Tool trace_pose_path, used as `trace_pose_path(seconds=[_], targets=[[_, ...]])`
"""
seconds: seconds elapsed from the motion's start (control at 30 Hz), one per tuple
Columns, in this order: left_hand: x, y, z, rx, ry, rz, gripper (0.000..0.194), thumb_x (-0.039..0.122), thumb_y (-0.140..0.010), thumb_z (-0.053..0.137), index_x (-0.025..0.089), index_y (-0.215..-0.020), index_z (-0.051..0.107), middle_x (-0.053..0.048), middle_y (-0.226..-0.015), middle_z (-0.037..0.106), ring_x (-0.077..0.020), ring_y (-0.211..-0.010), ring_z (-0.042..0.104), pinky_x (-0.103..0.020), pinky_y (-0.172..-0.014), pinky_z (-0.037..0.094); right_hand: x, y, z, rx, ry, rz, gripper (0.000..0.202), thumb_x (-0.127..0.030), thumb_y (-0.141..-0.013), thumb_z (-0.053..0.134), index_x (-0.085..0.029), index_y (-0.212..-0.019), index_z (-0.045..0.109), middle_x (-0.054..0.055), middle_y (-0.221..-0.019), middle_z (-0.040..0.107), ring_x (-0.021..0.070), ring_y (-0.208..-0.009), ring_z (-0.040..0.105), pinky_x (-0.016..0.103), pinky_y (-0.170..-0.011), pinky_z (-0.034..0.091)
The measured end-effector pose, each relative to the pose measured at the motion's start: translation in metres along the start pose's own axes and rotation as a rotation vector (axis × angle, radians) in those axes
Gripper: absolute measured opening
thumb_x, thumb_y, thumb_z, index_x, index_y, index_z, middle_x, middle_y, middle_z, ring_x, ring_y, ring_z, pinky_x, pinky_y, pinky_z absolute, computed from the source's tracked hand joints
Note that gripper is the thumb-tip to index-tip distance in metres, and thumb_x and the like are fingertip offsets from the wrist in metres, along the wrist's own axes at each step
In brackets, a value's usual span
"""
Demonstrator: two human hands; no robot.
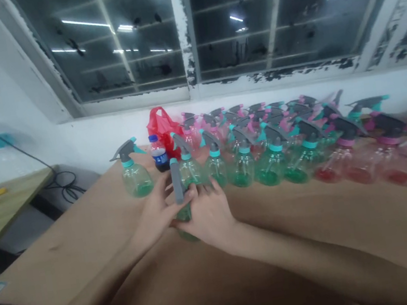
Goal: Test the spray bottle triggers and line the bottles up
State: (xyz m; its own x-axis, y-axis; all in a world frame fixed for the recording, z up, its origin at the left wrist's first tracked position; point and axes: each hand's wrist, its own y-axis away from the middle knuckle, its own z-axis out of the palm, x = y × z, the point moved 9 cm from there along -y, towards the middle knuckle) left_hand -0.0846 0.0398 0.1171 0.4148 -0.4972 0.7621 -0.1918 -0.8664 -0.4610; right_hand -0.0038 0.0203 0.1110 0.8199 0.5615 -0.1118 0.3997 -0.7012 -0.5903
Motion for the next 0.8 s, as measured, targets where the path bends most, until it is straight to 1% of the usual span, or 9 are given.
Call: trace_pose_path(seconds=[0.1, 0.17, 0.27, 0.37, 0.43, 0.53, 0.67, 0.73, 0.8], targets=[[0.011, -0.010, 0.027, 0.005, 0.042, -0.008, 0.051, 0.032, -0.081, 0.065, 0.021, -0.125, 0.041, -0.011, -0.127, 0.055, -0.0282, -0.115, 0.056, -0.046, -0.096, 0.044, 0.021, 0.016, -0.010, 0.025, 0.063, 0.018, 0.052, -0.059, -0.078, 0.052, -0.011, -0.093, 0.065, 0.014, -0.083, 0.068, 0.0290, -0.084, 0.063, 0.048, -0.102, 0.032], [0.019, -0.015, 0.045, 0.006, 0.039, -0.009, 0.045, 0.032, -0.081, 0.064, 0.020, -0.120, 0.044, -0.010, -0.120, 0.059, -0.0270, -0.108, 0.059, -0.045, -0.093, 0.046, 0.034, 0.028, -0.013, 0.047, 0.091, 0.033, 0.063, -0.064, -0.075, 0.052, -0.007, -0.099, 0.065, 0.017, -0.089, 0.069, 0.0311, -0.087, 0.062, 0.048, -0.102, 0.033], [0.028, -0.021, 0.073, -0.023, 0.056, -0.011, 0.032, 0.031, -0.085, 0.059, 0.021, -0.114, 0.048, -0.007, -0.111, 0.063, -0.0253, -0.100, 0.062, -0.044, -0.091, 0.047, 0.052, 0.048, -0.019, 0.104, 0.115, 0.034, 0.079, -0.069, -0.075, 0.050, 0.000, -0.112, 0.059, 0.023, -0.101, 0.068, 0.0344, -0.094, 0.062, 0.051, -0.101, 0.033], [0.034, -0.028, 0.099, -0.077, 0.108, 0.008, 0.025, 0.024, -0.086, 0.055, 0.022, -0.111, 0.052, -0.005, -0.107, 0.064, -0.0236, -0.100, 0.063, -0.043, -0.092, 0.047, 0.071, 0.063, -0.021, 0.106, 0.059, 0.006, 0.080, -0.070, -0.077, 0.048, 0.001, -0.113, 0.058, 0.026, -0.108, 0.065, 0.0363, -0.103, 0.059, 0.053, -0.103, 0.032], [0.035, -0.033, 0.112, -0.113, 0.143, 0.012, 0.026, 0.020, -0.084, 0.054, 0.023, -0.110, 0.054, -0.004, -0.103, 0.065, -0.0231, -0.100, 0.063, -0.041, -0.092, 0.048, 0.088, 0.072, -0.020, 0.053, -0.049, -0.012, 0.080, -0.071, -0.076, 0.049, -0.001, -0.115, 0.056, 0.025, -0.109, 0.064, 0.0356, -0.107, 0.058, 0.051, -0.100, 0.037], [0.036, -0.042, 0.127, -0.179, 0.187, -0.007, 0.032, 0.017, -0.081, 0.054, 0.026, -0.111, 0.056, -0.003, -0.105, 0.065, -0.0222, -0.099, 0.064, -0.039, -0.091, 0.049, 0.118, 0.086, -0.013, -0.102, -0.257, -0.029, 0.081, -0.068, -0.077, 0.051, -0.006, -0.128, 0.045, 0.021, -0.116, 0.062, 0.0313, -0.110, 0.057, 0.047, -0.094, 0.046], [0.040, -0.052, 0.140, -0.291, 0.192, -0.069, 0.042, 0.014, -0.078, 0.051, 0.031, -0.116, 0.056, 0.000, -0.119, 0.063, -0.0206, -0.101, 0.064, -0.034, -0.089, 0.050, 0.163, 0.107, 0.000, -0.270, -0.325, 0.033, 0.073, -0.063, -0.082, 0.050, -0.012, -0.134, 0.041, 0.019, -0.133, 0.052, 0.0299, -0.125, 0.048, 0.049, -0.101, 0.041], [0.042, -0.056, 0.142, -0.309, 0.176, -0.101, 0.045, 0.014, -0.076, 0.050, 0.030, -0.117, 0.057, 0.000, -0.117, 0.064, -0.0201, -0.100, 0.064, -0.033, -0.087, 0.050, 0.178, 0.116, 0.006, -0.324, -0.329, 0.041, 0.072, -0.061, -0.083, 0.050, -0.014, -0.136, 0.041, 0.016, -0.139, 0.048, 0.0285, -0.128, 0.044, 0.048, -0.104, 0.039], [0.043, -0.059, 0.144, -0.317, 0.154, -0.109, 0.047, 0.013, -0.073, 0.048, 0.028, -0.116, 0.059, 0.000, -0.115, 0.066, -0.0207, -0.099, 0.064, -0.033, -0.085, 0.050, 0.186, 0.121, 0.010, -0.341, -0.334, 0.027, 0.066, -0.059, -0.084, 0.050, -0.017, -0.134, 0.044, 0.013, -0.141, 0.047, 0.0267, -0.129, 0.043, 0.046, -0.105, 0.039]])
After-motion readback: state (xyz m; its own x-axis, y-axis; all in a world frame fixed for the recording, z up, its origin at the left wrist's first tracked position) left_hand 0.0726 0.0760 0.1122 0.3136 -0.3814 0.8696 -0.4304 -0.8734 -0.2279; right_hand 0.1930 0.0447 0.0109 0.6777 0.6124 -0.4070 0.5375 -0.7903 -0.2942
